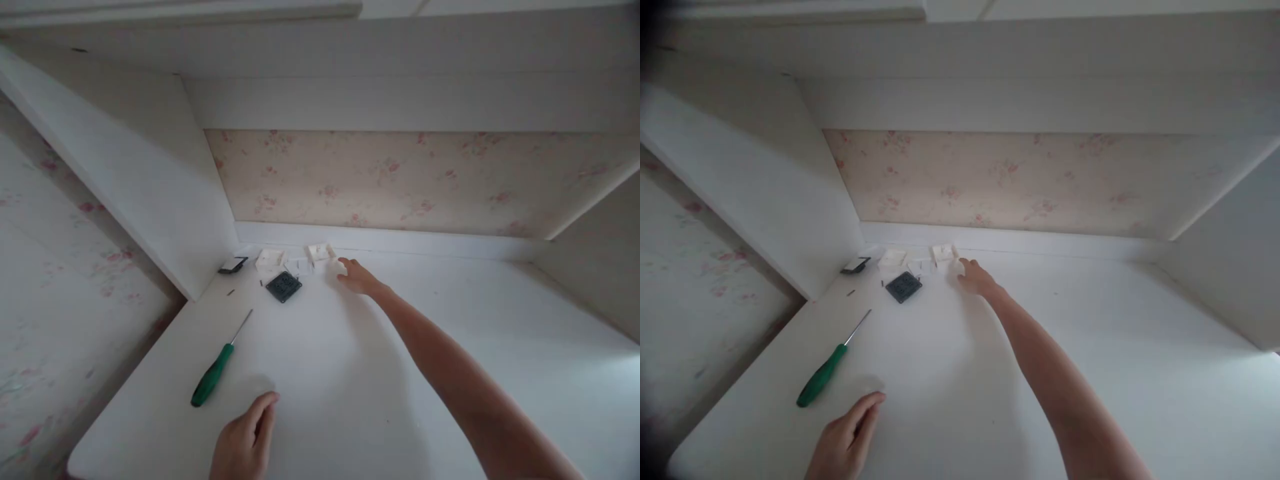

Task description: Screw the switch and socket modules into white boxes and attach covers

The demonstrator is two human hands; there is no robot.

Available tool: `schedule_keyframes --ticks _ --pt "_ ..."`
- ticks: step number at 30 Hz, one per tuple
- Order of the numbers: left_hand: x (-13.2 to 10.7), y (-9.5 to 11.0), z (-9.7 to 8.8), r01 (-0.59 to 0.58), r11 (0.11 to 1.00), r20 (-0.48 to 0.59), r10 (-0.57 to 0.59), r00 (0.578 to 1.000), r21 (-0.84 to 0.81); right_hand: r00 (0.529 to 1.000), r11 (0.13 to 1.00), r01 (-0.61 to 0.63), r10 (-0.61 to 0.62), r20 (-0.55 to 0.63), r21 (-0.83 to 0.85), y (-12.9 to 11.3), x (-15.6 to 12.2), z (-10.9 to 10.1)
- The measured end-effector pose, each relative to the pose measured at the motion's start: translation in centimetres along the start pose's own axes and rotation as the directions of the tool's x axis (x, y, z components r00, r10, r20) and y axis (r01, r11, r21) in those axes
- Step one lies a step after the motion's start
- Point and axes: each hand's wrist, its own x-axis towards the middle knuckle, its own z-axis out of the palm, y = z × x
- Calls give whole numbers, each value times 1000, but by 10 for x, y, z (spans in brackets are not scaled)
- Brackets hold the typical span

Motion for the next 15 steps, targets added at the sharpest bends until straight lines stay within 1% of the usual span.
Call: schedule_keyframes --ticks 2,4,6,10,15 --pt "1 0 2 33 999 21 -32 999 -21 1000 999 -14 14 -5 -41 -6 10 6" --pt "3 0 2 82 996 36 -80 996 -47 1000 996 -27 26 -14 -79 -12 18 13" --pt "6 0 0 108 992 58 -104 993 -70 999 993 -36 33 -31 -112 -17 23 19" --pt "8 -5 2 112 991 79 -105 991 -80 996 987 -52 41 -76 -151 -19 30 25" --pt "6 -10 6 116 992 74 -113 991 -43 991 982 -56 33 -126 -181 -14 29 22"
